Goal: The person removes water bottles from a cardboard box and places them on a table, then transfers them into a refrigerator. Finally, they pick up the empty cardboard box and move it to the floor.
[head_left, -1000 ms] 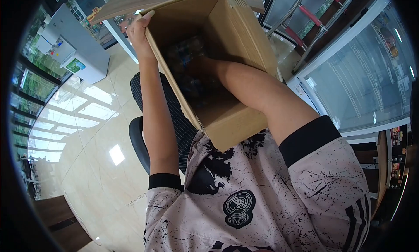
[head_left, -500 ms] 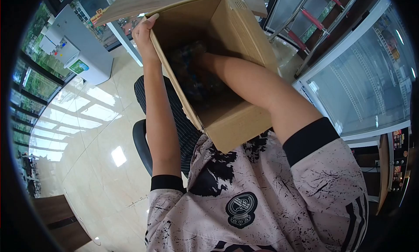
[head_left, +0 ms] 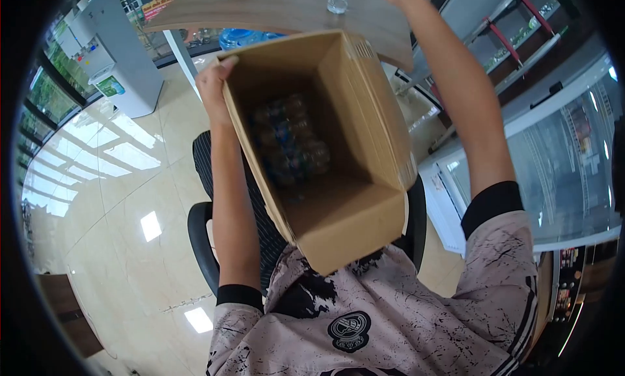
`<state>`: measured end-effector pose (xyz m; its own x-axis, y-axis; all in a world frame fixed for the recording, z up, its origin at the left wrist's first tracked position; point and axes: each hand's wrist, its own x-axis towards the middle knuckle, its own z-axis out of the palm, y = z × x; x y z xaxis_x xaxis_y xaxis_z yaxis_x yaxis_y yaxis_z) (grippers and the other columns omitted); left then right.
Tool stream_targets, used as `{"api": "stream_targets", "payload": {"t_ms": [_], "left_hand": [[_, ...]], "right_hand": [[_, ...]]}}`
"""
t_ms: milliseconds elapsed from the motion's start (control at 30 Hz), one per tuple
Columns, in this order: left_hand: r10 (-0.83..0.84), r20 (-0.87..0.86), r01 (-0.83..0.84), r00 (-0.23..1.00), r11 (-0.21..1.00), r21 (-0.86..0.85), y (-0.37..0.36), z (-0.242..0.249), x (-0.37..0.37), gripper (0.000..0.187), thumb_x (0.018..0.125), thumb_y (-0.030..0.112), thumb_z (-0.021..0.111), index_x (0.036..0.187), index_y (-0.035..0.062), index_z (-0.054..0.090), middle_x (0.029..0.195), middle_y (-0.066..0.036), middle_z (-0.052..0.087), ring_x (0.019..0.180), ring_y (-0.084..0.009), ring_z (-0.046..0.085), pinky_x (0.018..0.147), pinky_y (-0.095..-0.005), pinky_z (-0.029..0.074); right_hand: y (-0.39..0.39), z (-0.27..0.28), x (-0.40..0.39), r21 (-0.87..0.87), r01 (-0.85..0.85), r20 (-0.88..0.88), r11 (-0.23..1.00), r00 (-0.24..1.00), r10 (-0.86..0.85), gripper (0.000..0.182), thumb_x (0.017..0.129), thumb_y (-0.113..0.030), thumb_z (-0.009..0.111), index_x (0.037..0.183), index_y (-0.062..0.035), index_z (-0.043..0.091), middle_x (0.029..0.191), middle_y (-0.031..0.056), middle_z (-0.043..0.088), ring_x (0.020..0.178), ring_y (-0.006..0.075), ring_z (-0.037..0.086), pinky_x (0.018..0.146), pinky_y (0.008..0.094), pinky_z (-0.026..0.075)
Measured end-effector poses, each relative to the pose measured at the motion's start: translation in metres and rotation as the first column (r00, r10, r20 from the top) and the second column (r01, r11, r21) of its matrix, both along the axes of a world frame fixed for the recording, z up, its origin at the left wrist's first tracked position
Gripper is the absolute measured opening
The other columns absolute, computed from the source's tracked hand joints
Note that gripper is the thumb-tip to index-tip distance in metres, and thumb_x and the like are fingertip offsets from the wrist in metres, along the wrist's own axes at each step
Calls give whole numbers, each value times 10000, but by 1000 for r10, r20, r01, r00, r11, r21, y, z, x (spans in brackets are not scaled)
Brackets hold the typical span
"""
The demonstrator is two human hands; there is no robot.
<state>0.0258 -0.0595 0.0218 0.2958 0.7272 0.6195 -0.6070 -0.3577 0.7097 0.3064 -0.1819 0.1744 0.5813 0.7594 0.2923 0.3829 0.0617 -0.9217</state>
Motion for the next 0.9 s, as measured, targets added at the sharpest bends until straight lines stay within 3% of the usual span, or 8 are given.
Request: {"api": "stream_targets", "payload": {"t_ms": [67,133,267,333,433,533,833,900], "left_hand": [[47,-56,-43,997,996,80,1,-6,-3,219,774,171,514,723,-21,606,677,-8,535,622,-90,448,593,-229,363],[72,-102,-60,992,991,119,-1,-3,-7,206,770,164,517,713,-19,592,673,-3,526,623,-86,436,591,-229,354],[-111,-40,102,993,976,-192,0,-5,-2,213,776,163,494,750,-28,584,704,-20,537,639,-95,445,596,-233,356],[-294,42,276,955,826,-491,9,-13,2,245,781,179,488,775,-45,587,715,-38,544,649,-102,452,598,-235,357],[-340,10,311,940,847,-431,10,-19,-4,277,745,144,521,860,-89,616,797,-93,615,713,-143,548,672,-256,430],[-356,-4,319,934,842,-435,4,-13,-3,319,695,98,550,927,-107,630,874,-135,651,782,-182,610,754,-279,471],[-332,-38,279,943,844,-458,6,-4,-2,313,709,116,545,926,-87,644,814,-103,643,728,-131,584,704,-237,456],[-345,-23,294,938,832,-470,9,-6,-2,310,713,111,539,927,-87,644,810,-101,641,724,-131,582,701,-236,455]], "right_hand": [[6,-46,60,-31,379,-20,925,925,-380,380,722,-345,738,878,-18,623,782,64,642,711,126,616,611,241,509],[3,-80,83,-115,503,-47,857,859,-510,537,657,-370,784,990,7,595,908,109,634,812,163,625,579,246,518],[31,-138,123,-126,681,-29,722,724,-689,711,581,-419,817,1061,37,557,1021,161,604,900,225,617,663,304,533],[52,-154,138,-77,809,149,583,587,-796,833,529,-452,829,1110,57,517,1101,199,571,951,292,605,765,361,519],[77,-172,148,22,873,309,487,458,-834,746,545,-421,827,1044,66,560,967,166,629,875,265,628,742,357,512],[79,-177,157,-90,841,260,534,537,-802,664,532,-425,829,963,33,616,924,157,650,862,268,638,778,377,491],[50,-134,121,78,762,225,643,615,-756,566,546,-376,829,873,44,635,829,139,662,766,226,645,754,320,488],[42,-105,109,388,352,15,852,922,-388,650,522,-343,864,1001,15,608,880,86,652,778,198,625,751,305,480]]}}
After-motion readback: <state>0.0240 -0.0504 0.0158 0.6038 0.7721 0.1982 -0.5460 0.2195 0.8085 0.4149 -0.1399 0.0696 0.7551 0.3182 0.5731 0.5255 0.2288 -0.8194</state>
